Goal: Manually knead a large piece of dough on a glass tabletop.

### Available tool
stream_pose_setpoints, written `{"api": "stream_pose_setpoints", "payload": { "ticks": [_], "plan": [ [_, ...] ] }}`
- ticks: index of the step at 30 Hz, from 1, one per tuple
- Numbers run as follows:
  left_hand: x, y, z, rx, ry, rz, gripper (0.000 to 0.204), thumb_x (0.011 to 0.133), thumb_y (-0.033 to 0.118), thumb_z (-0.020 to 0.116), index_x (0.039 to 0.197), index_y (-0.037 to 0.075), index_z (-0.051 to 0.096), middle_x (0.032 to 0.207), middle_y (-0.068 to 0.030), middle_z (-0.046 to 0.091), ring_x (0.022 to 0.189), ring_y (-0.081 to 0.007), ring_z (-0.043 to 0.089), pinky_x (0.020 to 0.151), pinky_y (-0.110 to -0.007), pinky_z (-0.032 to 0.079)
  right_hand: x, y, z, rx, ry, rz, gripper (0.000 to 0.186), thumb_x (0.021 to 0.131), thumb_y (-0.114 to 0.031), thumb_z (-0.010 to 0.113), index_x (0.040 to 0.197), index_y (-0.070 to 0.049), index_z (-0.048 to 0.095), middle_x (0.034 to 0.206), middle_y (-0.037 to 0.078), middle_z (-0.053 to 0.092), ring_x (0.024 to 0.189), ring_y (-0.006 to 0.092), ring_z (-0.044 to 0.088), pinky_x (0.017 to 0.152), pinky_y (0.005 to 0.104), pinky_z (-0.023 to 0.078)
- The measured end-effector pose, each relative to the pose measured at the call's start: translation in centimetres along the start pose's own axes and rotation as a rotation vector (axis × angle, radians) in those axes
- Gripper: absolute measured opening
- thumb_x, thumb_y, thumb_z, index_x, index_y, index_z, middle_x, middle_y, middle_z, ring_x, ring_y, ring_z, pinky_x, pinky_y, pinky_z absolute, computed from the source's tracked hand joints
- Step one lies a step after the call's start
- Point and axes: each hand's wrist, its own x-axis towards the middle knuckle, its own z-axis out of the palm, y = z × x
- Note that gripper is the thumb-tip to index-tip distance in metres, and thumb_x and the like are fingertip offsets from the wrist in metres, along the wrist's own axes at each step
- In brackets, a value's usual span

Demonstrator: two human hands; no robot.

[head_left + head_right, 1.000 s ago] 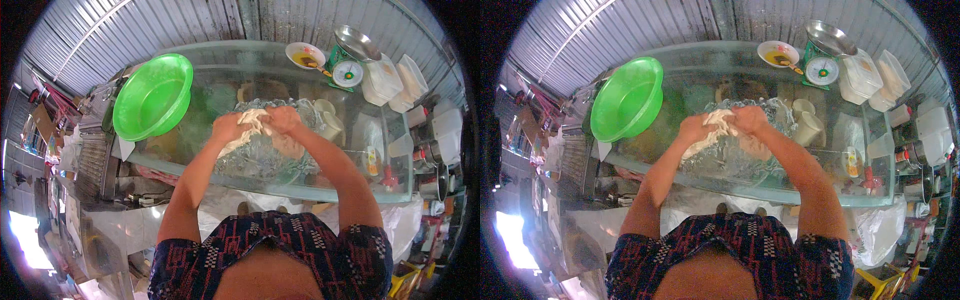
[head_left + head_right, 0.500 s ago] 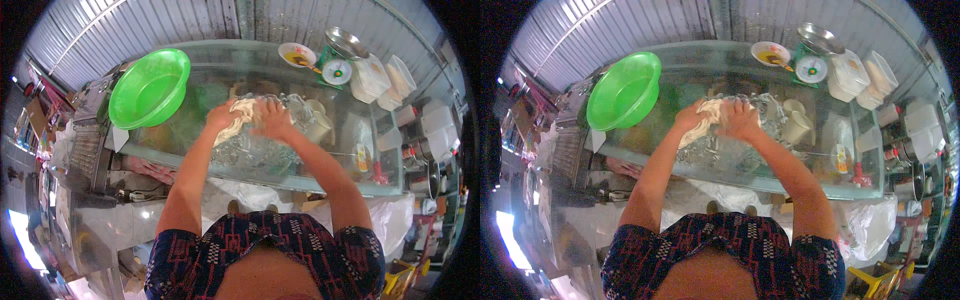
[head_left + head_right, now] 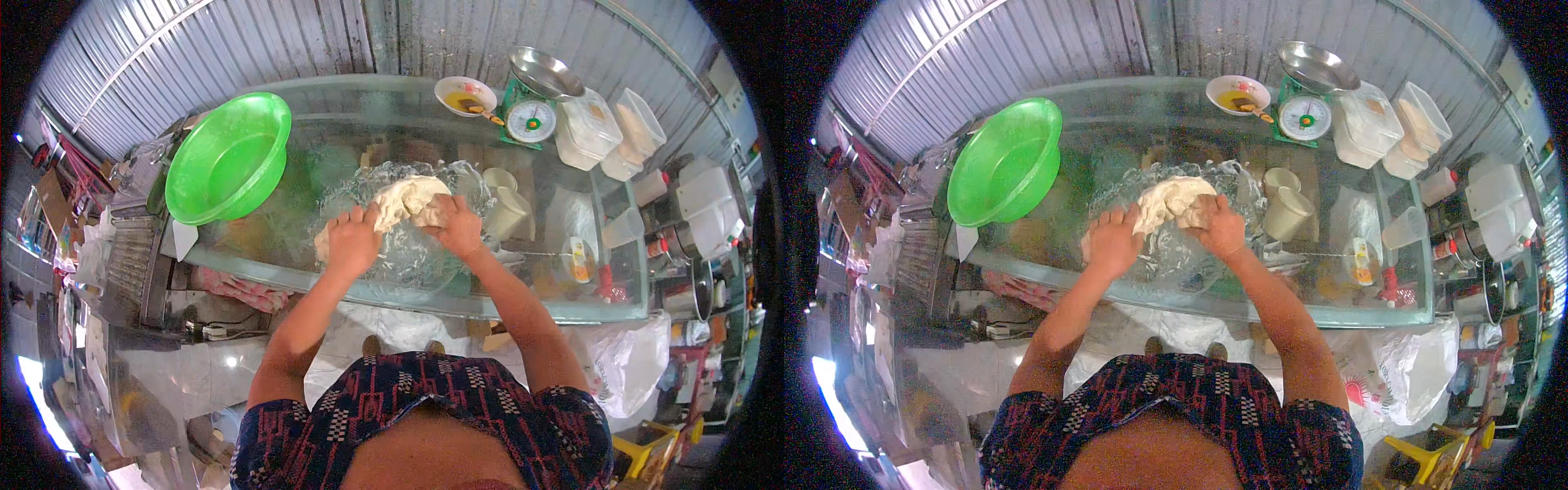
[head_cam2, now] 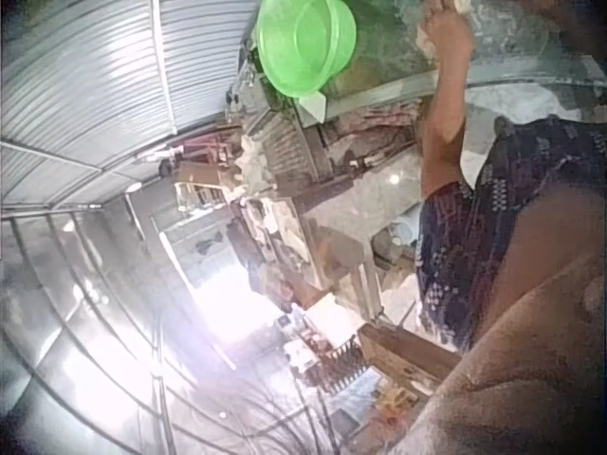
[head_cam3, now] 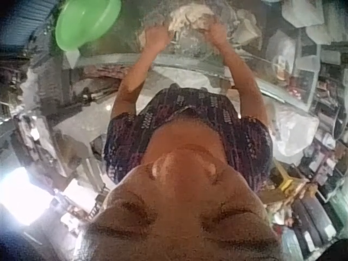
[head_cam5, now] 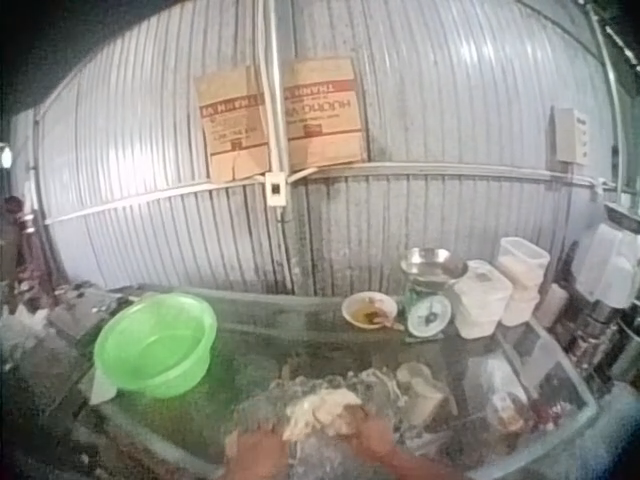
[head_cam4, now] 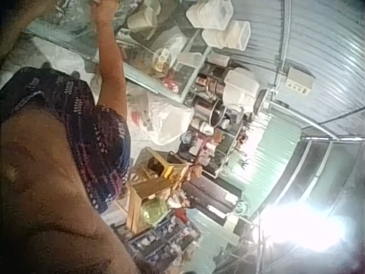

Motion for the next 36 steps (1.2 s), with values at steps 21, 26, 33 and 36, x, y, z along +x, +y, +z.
{"api": "stream_pose_setpoints", "payload": {
  "ticks": [21,26,33,36],
  "plan": [
    [13.2,5.8,1.0,0.056,-0.439,0.280,0.112,0.050,0.041,0.089,0.145,0.016,0.036,0.151,-0.0120,0.036,0.141,-0.0355,0.027,0.105,-0.071,0.021,4.8,4.4,-2.0,0.149,-0.398,0.071,0.097,0.075,-0.050,0.073,0.149,-0.013,0.023,0.143,0.024,0.042,0.122,0.0468,0.049,0.099,0.0522,0.041],
    [14.8,5.2,3.4,-0.103,-0.554,0.387,0.100,0.044,0.041,0.089,0.132,0.010,0.050,0.136,-0.0085,0.052,0.129,-0.0318,0.044,0.101,-0.055,0.038,4.5,1.0,-3.6,-0.179,-0.515,-0.080,0.092,0.077,-0.045,0.069,0.150,-0.013,0.023,0.148,0.021,0.031,0.131,0.0427,0.039,0.102,0.0598,0.033],
    [13.7,6.0,1.6,-0.163,-0.404,0.265,0.056,0.055,0.028,0.079,0.105,0.007,0.064,0.106,-0.0131,0.066,0.104,-0.0316,0.062,0.089,-0.042,0.050,1.9,2.0,-1.6,-0.253,-0.146,-0.139,0.083,0.074,-0.035,0.074,0.142,-0.010,0.033,0.132,0.020,0.045,0.117,0.0423,0.049,0.084,0.0512,0.050],
    [13.0,6.4,2.2,-0.158,-0.374,0.247,0.055,0.058,0.033,0.077,0.104,0.006,0.064,0.104,-0.0154,0.067,0.101,-0.0334,0.063,0.087,-0.043,0.050,1.9,4.3,-1.2,-0.198,-0.100,-0.254,0.088,0.070,-0.033,0.077,0.142,-0.009,0.034,0.126,0.019,0.047,0.098,0.0392,0.057,0.078,0.0457,0.052]
  ]
}}
